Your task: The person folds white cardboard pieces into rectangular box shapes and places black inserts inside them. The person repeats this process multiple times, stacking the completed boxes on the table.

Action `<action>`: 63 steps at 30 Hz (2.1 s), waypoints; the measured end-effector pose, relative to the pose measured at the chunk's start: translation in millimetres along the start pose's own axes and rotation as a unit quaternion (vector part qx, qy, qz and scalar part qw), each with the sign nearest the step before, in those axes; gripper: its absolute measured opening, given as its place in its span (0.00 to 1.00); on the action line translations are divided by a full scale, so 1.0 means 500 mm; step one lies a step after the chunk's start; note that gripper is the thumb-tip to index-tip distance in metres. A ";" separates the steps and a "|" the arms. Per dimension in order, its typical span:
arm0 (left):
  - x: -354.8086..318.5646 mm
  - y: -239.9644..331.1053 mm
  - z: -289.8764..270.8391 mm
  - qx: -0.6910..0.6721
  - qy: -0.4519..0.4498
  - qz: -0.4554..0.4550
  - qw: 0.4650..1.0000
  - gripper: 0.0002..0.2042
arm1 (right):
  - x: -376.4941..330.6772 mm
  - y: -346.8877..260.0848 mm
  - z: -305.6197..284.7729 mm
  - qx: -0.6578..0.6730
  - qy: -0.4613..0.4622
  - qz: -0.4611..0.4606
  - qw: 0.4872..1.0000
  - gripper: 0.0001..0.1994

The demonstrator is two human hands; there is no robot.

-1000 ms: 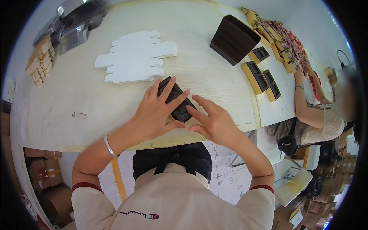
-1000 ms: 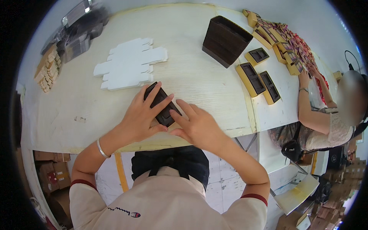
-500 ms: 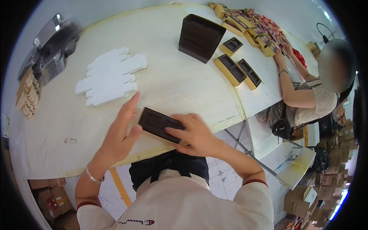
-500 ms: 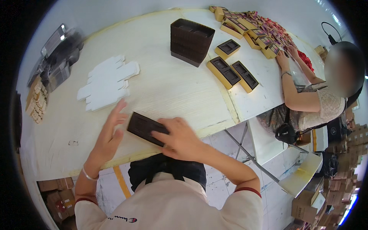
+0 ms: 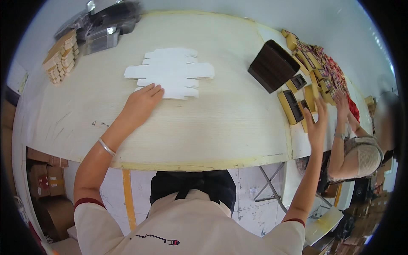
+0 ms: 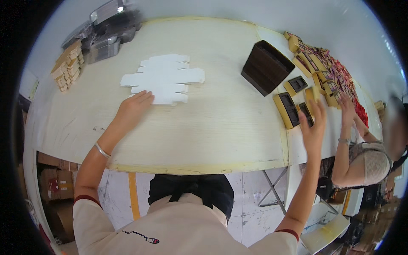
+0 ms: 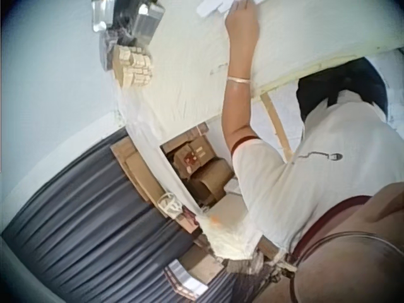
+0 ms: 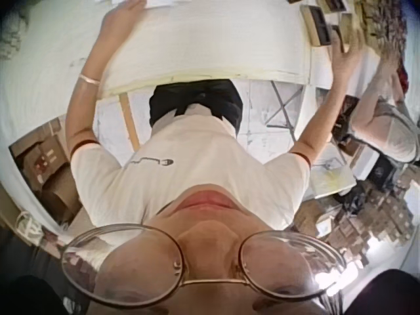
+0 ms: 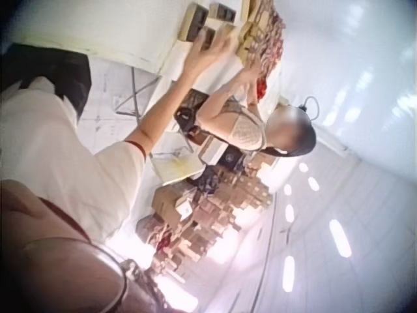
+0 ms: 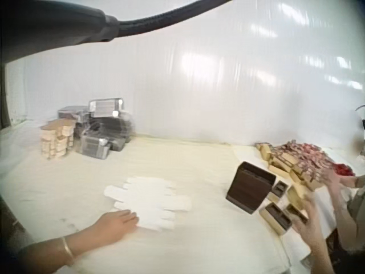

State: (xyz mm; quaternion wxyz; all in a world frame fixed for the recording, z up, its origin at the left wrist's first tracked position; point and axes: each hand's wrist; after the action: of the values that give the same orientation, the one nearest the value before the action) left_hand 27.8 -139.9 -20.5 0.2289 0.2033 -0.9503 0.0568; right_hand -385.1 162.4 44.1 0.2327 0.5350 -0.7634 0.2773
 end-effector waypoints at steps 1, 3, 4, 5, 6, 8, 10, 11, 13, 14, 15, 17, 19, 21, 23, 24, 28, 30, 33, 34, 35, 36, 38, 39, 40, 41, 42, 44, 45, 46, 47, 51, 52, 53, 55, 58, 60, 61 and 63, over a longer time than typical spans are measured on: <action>-0.005 -0.004 -0.001 0.017 0.032 0.030 0.999 0.09 | -0.004 -0.038 0.017 0.126 -0.026 0.027 0.991 0.19; -0.014 -0.014 -0.003 -0.011 0.050 0.022 0.998 0.06 | -0.015 -0.119 0.046 0.116 -0.052 -0.040 0.991 0.19; -0.015 -0.016 -0.003 -0.028 0.061 0.021 0.998 0.05 | -0.021 -0.158 0.055 0.107 -0.064 -0.072 0.990 0.18; -0.012 -0.016 -0.007 -0.046 0.078 0.007 0.996 0.04 | -0.025 -0.191 0.065 0.098 -0.074 -0.105 0.987 0.18; -0.006 -0.014 -0.013 -0.064 0.095 -0.007 0.993 0.03 | -0.029 -0.216 0.074 0.122 -0.087 -0.104 0.983 0.18; 0.009 0.000 -0.032 -0.100 0.111 -0.027 0.988 0.03 | -0.043 -0.259 0.082 0.164 -0.117 -0.096 0.975 0.19; 0.023 0.029 -0.069 -0.130 0.109 -0.042 0.985 0.04 | -0.054 -0.307 0.083 0.185 -0.087 -0.123 0.971 0.20; 0.024 0.055 -0.079 -0.108 0.143 0.023 0.984 0.04 | -0.059 -0.329 0.081 0.192 -0.072 -0.135 0.969 0.20; 0.003 0.132 -0.113 -0.094 0.180 0.117 0.972 0.04 | -0.069 -0.370 0.070 0.169 -0.038 -0.238 0.956 0.20; -0.013 0.173 -0.117 -0.118 0.177 0.136 0.968 0.05 | -0.078 -0.385 0.067 0.158 -0.024 -0.290 0.944 0.20; -0.018 0.209 -0.121 -0.153 0.145 0.167 0.963 0.07 | -0.096 -0.390 0.071 0.140 -0.009 -0.329 0.934 0.19; -0.043 0.255 -0.097 -0.255 0.048 0.123 0.958 0.10 | -0.138 -0.374 0.070 0.176 -0.117 -0.321 0.923 0.17; -0.014 0.263 -0.094 -0.406 -0.142 -0.054 0.901 0.13 | -0.159 -0.377 0.070 0.334 -0.237 -0.040 0.911 0.16; -0.009 0.276 -0.076 -0.436 -0.204 -0.117 0.869 0.16 | -0.176 -0.383 0.077 0.349 -0.253 0.042 0.901 0.15; -0.010 0.287 -0.034 -0.364 -0.139 -0.058 0.919 0.18 | -0.185 -0.379 0.096 0.242 -0.169 -0.085 0.952 0.15; -0.004 0.288 -0.035 -0.277 -0.097 0.007 0.956 0.16 | -0.188 -0.375 0.100 0.207 -0.162 -0.148 0.953 0.17; -0.027 0.293 -0.044 -0.170 -0.055 0.083 0.980 0.15 | -0.193 -0.378 0.088 0.157 -0.153 -0.244 0.944 0.19; -0.067 0.307 -0.055 -0.207 -0.097 0.107 0.968 0.15 | -0.220 -0.386 0.072 0.141 -0.170 -0.263 0.939 0.20; -0.096 0.301 -0.062 -0.188 -0.061 0.147 0.969 0.15 | -0.245 -0.388 0.075 0.146 -0.150 -0.281 0.937 0.20; -0.096 0.296 -0.063 -0.227 -0.084 0.119 0.963 0.11 | -0.240 -0.394 0.072 0.154 -0.143 -0.264 0.941 0.13; -0.092 0.294 -0.066 -0.250 -0.110 0.098 0.957 0.10 | -0.232 -0.396 0.069 0.172 -0.182 -0.225 0.942 0.10; -0.075 0.290 -0.075 -0.272 -0.133 0.078 0.950 0.08 | -0.220 -0.394 0.068 0.188 -0.219 -0.186 0.939 0.08; -0.043 0.280 -0.066 -0.274 -0.141 0.063 0.949 0.07 | -0.186 -0.399 0.073 0.231 -0.243 -0.103 0.936 0.03; -0.024 0.272 -0.050 -0.255 -0.126 0.070 0.956 0.07 | -0.174 -0.403 0.080 0.211 -0.270 -0.087 0.935 0.02; -0.011 0.271 -0.045 -0.235 -0.111 0.076 0.963 0.07 | -0.164 -0.405 0.086 0.191 -0.297 -0.070 0.933 0.02; -0.007 0.284 -0.050 -0.170 -0.098 0.079 0.977 0.07 | -0.156 -0.406 0.088 0.170 -0.323 -0.053 0.929 0.03; 0.004 0.302 -0.068 -0.103 -0.085 0.083 0.988 0.08 | -0.145 -0.404 0.083 0.163 -0.349 -0.056 0.921 0.03; 0.000 0.322 -0.101 -0.091 -0.134 0.037 0.986 0.09 | -0.142 -0.393 0.081 0.223 -0.332 -0.005 0.917 0.03; -0.007 0.328 -0.116 -0.143 -0.197 -0.016 0.970 0.10 | -0.141 -0.391 0.080 0.255 -0.324 0.019 0.911 0.04; -0.011 0.331 -0.122 -0.194 -0.258 -0.068 0.944 0.11 | -0.145 -0.392 0.075 0.328 -0.342 0.084 0.876 0.06; -0.010 0.329 -0.123 -0.228 -0.253 -0.080 0.937 0.12 | -0.153 -0.397 0.064 0.398 -0.357 0.148 0.832 0.08; 0.005 0.308 -0.099 -0.313 -0.275 -0.091 0.905 0.14 | -0.225 -0.427 0.062 0.679 -0.351 0.191 0.616 0.20; 0.010 0.298 -0.087 -0.319 -0.289 -0.086 0.899 0.13 | -0.228 -0.418 0.050 0.658 -0.378 0.232 0.608 0.22; 0.012 0.289 -0.077 -0.316 -0.271 -0.080 0.906 0.12 | -0.221 -0.401 0.040 0.586 -0.343 0.137 0.721 0.23; 0.011 0.271 -0.065 -0.309 -0.238 -0.071 0.918 0.10 | -0.202 -0.359 0.024 0.396 -0.248 -0.063 0.882 0.25; 0.035 0.247 -0.056 -0.271 -0.246 -0.032 0.930 0.09 | -0.201 -0.315 0.013 0.222 -0.282 -0.182 0.915 0.29; 0.055 0.240 -0.049 -0.262 -0.224 0.014 0.939 0.06 | -0.216 -0.311 0.025 0.145 -0.262 -0.242 0.923 0.24; 0.065 0.241 -0.043 -0.263 -0.221 0.035 0.939 0.06 | -0.225 -0.311 0.035 0.153 -0.237 -0.256 0.925 0.22; 0.076 0.243 -0.030 -0.263 -0.214 0.073 0.938 0.04 | -0.228 -0.320 0.050 0.171 -0.186 -0.287 0.924 0.19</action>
State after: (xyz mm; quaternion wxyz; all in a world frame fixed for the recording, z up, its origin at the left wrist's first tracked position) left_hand -46.8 -40.1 8.6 0.0611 0.0735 -0.9701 -0.2230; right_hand -198.7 180.2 -20.6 0.0610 0.8047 -0.5480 0.2203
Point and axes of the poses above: each hand's wrist, its own x-axis towards the middle knuckle, its own z-axis out of the palm, y = z × x, and after that the axes turned 2 degrees about -z, right-handed
